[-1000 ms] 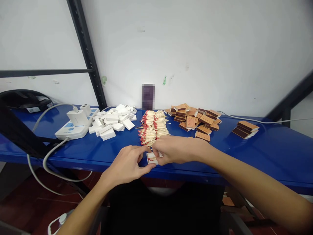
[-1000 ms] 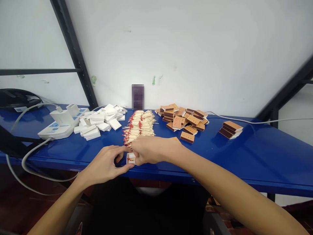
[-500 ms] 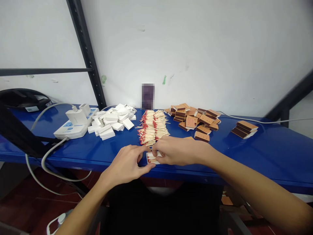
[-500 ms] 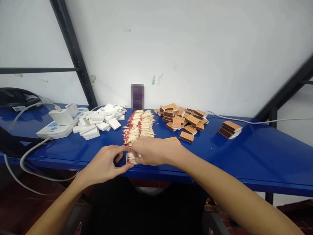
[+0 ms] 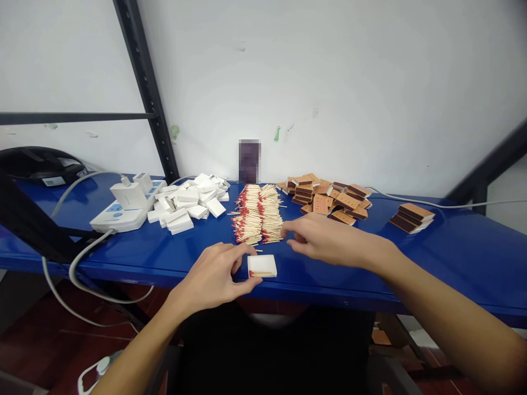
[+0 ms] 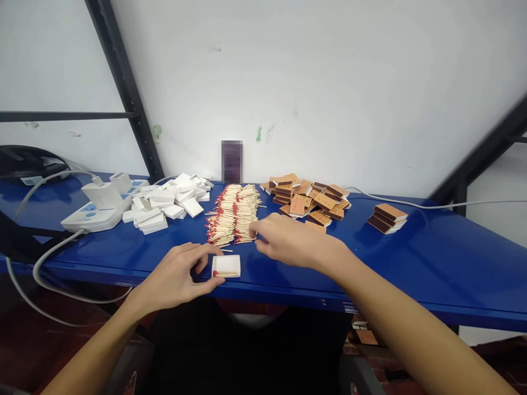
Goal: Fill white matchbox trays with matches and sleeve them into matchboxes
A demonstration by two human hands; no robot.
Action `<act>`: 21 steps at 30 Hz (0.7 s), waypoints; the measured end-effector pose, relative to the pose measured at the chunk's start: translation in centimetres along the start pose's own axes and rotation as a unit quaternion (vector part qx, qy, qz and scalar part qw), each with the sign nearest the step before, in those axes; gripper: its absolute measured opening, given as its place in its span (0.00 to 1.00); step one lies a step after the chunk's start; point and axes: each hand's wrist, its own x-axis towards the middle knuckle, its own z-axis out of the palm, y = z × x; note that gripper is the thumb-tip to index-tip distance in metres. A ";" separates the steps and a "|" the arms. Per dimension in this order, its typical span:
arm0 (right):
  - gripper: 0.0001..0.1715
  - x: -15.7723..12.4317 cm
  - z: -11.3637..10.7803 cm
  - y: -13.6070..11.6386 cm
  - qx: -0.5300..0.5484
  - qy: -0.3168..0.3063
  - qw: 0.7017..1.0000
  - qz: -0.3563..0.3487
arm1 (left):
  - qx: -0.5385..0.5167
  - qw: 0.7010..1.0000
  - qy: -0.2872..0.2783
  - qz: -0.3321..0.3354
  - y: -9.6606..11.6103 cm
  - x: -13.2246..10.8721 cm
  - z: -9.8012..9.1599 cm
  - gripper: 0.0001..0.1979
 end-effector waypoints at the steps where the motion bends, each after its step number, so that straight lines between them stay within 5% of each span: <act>1: 0.12 0.2 0.4 0.4 -0.007 -0.005 1.000 0.004 | 0.002 1.000 -0.003 0.000 0.1 0.0 0.0 0.14; 8: 0.12 1.5 2.6 0.8 0.020 0.018 1.000 -0.015 | 0.008 1.000 -0.017 -0.008 0.3 0.0 -0.2 0.15; 21: 0.11 2.1 2.3 0.5 0.018 0.015 1.000 -0.012 | 0.021 0.999 -0.034 -0.025 0.3 -0.1 -0.2 0.17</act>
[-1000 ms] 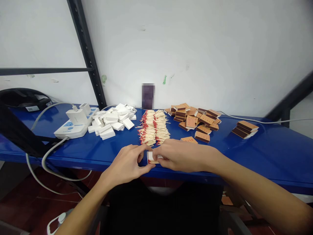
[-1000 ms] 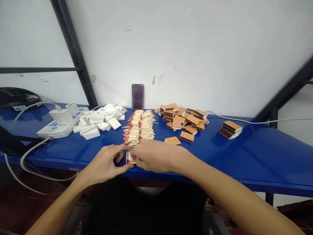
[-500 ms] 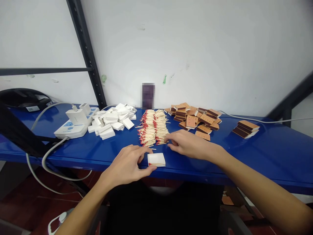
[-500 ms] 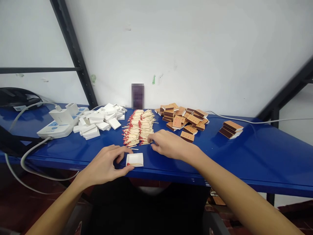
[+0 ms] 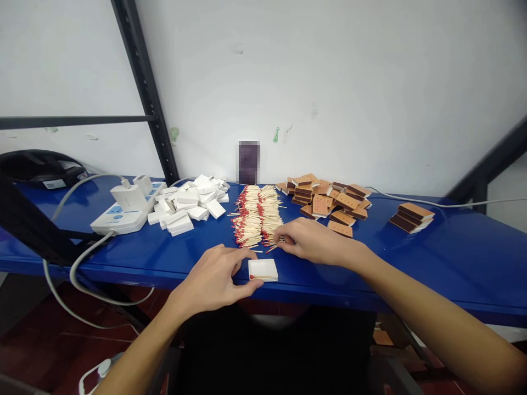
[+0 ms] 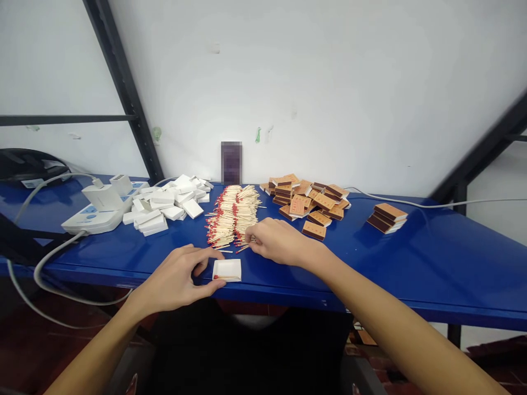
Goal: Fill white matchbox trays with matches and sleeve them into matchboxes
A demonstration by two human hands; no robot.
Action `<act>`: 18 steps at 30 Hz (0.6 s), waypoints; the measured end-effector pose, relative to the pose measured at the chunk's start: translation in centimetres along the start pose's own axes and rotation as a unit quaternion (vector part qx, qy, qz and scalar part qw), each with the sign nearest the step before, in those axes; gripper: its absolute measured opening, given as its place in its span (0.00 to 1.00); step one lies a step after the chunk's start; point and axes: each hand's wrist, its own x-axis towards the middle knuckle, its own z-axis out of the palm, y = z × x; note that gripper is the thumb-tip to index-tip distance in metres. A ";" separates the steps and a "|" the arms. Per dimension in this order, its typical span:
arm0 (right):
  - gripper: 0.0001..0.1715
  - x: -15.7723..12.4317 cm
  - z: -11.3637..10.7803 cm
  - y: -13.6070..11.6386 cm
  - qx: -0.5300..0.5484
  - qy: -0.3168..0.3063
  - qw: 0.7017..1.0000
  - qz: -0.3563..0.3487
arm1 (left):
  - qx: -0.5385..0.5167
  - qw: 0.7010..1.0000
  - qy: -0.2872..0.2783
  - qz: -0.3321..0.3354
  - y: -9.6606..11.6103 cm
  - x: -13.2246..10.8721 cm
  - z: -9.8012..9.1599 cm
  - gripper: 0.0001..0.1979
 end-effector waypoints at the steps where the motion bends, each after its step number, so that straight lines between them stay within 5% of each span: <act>1: 0.11 0.0 0.0 0.0 0.004 0.000 1.000 -0.002 | 0.000 1.000 -0.001 -0.002 0.0 0.0 0.0 0.17; 18: 0.09 -0.5 0.2 1.1 0.060 -0.014 0.998 -0.010 | 0.000 1.000 -0.013 -0.016 0.0 -0.1 0.1 0.18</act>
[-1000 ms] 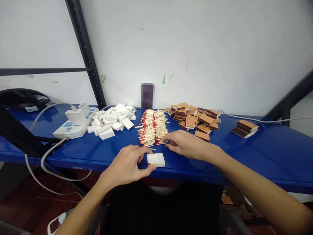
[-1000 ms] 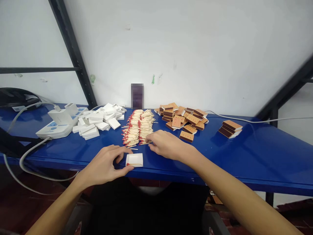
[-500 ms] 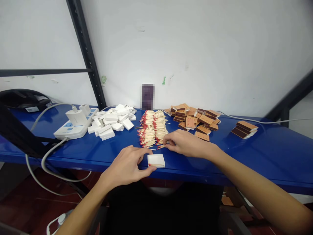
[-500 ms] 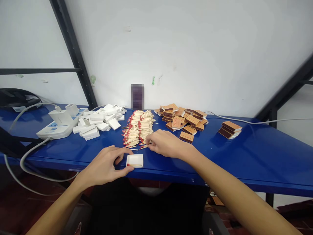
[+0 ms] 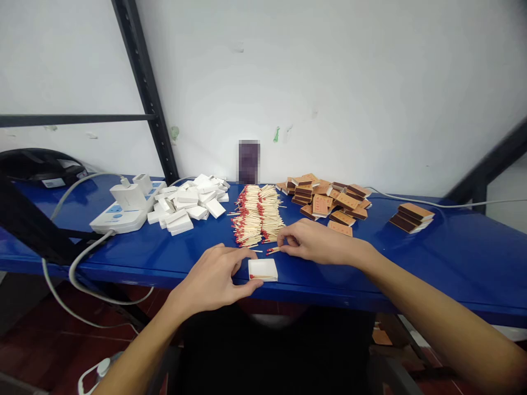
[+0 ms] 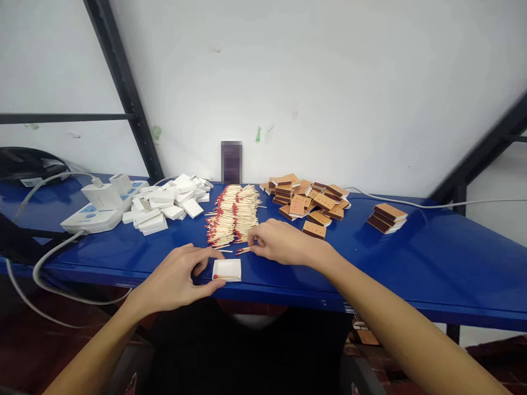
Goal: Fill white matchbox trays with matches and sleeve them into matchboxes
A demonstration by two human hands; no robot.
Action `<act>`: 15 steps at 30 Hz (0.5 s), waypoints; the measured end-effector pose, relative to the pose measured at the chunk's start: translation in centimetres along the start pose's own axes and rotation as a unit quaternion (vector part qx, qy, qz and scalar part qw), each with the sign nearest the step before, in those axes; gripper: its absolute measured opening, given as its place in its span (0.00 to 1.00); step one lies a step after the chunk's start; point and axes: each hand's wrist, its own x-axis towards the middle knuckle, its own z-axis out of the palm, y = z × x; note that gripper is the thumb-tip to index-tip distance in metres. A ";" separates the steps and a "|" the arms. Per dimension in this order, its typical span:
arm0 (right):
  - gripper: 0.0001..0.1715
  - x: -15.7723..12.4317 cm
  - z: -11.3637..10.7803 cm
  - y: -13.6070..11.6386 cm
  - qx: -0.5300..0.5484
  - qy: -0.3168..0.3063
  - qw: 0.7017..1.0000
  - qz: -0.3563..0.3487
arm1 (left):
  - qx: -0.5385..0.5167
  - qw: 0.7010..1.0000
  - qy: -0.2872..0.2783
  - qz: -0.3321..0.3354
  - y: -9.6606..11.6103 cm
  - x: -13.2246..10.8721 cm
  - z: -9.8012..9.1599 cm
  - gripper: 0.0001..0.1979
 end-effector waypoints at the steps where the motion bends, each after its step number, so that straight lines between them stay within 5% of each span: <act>1: 0.08 0.0 0.0 0.0 0.006 -0.003 1.000 0.001 | 0.000 1.000 0.001 0.001 0.0 0.0 0.0 0.18; 15: 0.10 -0.1 0.1 0.6 0.055 -0.028 0.998 -0.009 | 0.001 1.000 0.007 0.010 -0.1 0.1 0.0 0.17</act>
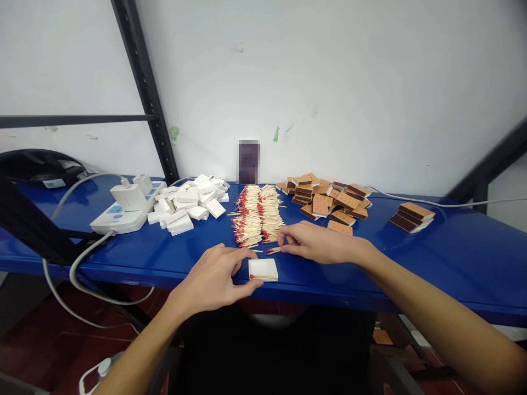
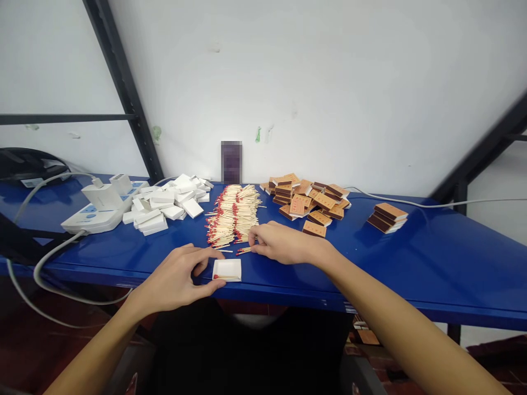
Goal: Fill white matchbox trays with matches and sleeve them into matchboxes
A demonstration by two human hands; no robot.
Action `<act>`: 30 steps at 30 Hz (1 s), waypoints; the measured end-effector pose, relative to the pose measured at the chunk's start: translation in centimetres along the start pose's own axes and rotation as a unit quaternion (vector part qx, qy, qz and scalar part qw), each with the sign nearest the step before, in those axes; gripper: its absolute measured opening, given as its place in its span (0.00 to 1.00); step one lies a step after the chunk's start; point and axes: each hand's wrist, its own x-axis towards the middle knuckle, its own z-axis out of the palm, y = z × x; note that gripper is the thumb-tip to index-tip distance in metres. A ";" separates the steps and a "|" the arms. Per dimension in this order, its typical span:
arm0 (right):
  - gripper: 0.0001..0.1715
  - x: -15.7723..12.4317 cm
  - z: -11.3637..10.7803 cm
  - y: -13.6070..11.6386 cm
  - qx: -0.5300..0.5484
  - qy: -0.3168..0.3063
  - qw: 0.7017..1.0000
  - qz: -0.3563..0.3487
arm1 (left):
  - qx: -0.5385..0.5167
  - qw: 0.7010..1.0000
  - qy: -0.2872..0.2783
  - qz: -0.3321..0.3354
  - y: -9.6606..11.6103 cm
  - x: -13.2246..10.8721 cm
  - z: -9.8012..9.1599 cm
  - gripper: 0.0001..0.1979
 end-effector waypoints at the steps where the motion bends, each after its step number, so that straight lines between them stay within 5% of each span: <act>1: 0.10 0.0 0.0 0.0 0.002 0.000 1.000 -0.001 | 0.000 1.000 0.000 -0.001 0.0 0.0 0.0 0.17; 30: 0.06 0.1 -0.1 -0.3 -0.011 -0.020 1.000 0.003 | 0.001 1.000 0.012 0.020 -0.2 -0.1 0.1 0.18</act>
